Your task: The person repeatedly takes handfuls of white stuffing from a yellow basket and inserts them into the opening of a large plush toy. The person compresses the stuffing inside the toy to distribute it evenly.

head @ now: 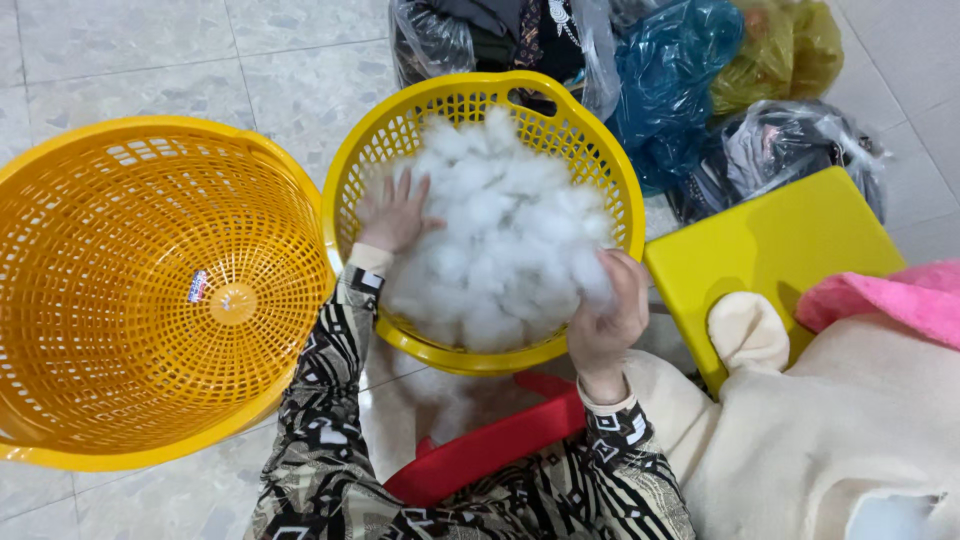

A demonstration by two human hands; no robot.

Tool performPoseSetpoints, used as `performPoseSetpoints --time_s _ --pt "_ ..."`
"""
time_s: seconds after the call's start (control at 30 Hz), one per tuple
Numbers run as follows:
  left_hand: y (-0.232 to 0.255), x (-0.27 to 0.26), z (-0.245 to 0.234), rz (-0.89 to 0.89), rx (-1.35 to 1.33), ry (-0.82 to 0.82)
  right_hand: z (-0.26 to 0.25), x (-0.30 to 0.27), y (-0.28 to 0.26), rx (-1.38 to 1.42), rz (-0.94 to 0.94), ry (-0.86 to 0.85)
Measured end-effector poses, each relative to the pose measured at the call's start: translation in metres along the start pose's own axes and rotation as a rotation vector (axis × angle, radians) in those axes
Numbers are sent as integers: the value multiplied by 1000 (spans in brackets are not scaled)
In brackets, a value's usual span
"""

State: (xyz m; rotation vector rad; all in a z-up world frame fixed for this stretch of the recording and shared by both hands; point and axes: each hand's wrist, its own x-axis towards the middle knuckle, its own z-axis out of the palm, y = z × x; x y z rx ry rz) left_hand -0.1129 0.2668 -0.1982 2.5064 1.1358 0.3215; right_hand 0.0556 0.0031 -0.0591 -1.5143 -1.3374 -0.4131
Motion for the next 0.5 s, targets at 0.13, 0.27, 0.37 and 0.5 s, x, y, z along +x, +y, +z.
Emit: performPoseSetpoints --time_s 0.13,0.27,0.37,0.5 --pt "-13 -16 48 -225 -9 -347 16 3 35 -42 -83 -72" --pt "-25 -37 45 -103 -99 -211 59 -14 74 -558 -163 -810" --pt "-21 -40 16 -59 -101 -183 65 -15 78 -584 76 -1262" --pt "6 -67 -6 -20 -57 -74 28 33 55 -585 41 -1249"
